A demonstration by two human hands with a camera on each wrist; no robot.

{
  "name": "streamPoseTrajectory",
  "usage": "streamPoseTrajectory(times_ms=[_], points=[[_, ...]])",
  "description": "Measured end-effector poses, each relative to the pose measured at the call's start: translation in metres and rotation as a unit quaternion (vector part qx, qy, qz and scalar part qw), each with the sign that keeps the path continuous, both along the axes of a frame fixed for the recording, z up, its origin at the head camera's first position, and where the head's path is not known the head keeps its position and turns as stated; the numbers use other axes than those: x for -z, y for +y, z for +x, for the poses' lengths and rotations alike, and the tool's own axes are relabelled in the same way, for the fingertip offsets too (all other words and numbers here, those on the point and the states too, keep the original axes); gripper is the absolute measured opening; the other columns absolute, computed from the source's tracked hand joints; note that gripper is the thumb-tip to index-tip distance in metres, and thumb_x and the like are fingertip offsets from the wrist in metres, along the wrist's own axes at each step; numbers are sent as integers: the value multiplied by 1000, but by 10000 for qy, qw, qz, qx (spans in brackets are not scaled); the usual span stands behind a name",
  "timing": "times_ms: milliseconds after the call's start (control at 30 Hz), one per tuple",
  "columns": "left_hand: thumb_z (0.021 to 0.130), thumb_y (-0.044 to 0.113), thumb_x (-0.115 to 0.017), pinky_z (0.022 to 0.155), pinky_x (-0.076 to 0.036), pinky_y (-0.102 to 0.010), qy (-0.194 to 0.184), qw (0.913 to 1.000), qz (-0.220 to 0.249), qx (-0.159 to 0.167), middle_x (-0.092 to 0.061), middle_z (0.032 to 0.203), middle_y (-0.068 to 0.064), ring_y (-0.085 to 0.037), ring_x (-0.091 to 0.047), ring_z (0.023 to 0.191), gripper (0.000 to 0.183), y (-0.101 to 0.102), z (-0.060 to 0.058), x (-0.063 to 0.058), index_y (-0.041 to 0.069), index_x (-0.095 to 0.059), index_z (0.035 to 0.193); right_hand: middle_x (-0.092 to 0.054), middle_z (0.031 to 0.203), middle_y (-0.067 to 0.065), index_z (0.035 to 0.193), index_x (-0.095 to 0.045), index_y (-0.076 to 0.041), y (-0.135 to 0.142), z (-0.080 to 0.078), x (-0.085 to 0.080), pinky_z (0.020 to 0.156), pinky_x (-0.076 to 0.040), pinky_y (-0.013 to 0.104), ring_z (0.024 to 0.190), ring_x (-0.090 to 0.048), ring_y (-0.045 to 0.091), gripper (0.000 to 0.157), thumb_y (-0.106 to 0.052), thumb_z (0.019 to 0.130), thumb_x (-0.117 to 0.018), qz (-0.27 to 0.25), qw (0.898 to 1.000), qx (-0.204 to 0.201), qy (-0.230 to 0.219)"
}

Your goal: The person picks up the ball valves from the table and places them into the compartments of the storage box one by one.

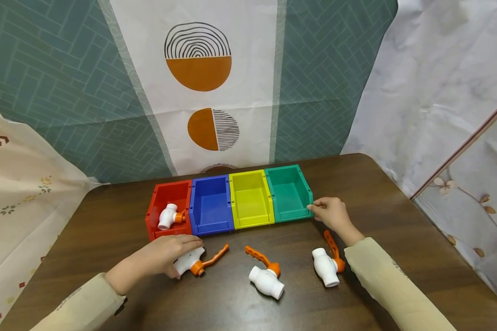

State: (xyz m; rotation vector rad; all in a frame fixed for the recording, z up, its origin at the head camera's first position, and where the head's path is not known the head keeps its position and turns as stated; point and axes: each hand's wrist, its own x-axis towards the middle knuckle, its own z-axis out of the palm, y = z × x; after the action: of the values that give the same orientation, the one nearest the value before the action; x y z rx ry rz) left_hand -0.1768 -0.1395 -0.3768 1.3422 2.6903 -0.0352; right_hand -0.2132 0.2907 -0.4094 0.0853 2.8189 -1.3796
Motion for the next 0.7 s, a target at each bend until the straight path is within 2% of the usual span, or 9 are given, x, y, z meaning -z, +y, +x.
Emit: streamPoseTrajectory(times_ms=[300,700], points=[[55,19,-87,91,-50,-36,11,10000,46,-57,-60,119,-3,-20,-56,109,73,0,1,-1,9,-57,121,-67,95,23,105,-62,9,-1,1,1,67,-57,30,78,-69,24,37,-24,87,-61,48,10000,2,-47],[53,20,-87,90,-50,-35,311,9993,157,165,-60,117,-2,-18,-57,106,73,0,3,-7,9,-57,119,-66,98,24,106,-62,9,0,1,-1,68,-57,31,80,-69,26,38,-25,88,-60,53,9999,-18,-87]])
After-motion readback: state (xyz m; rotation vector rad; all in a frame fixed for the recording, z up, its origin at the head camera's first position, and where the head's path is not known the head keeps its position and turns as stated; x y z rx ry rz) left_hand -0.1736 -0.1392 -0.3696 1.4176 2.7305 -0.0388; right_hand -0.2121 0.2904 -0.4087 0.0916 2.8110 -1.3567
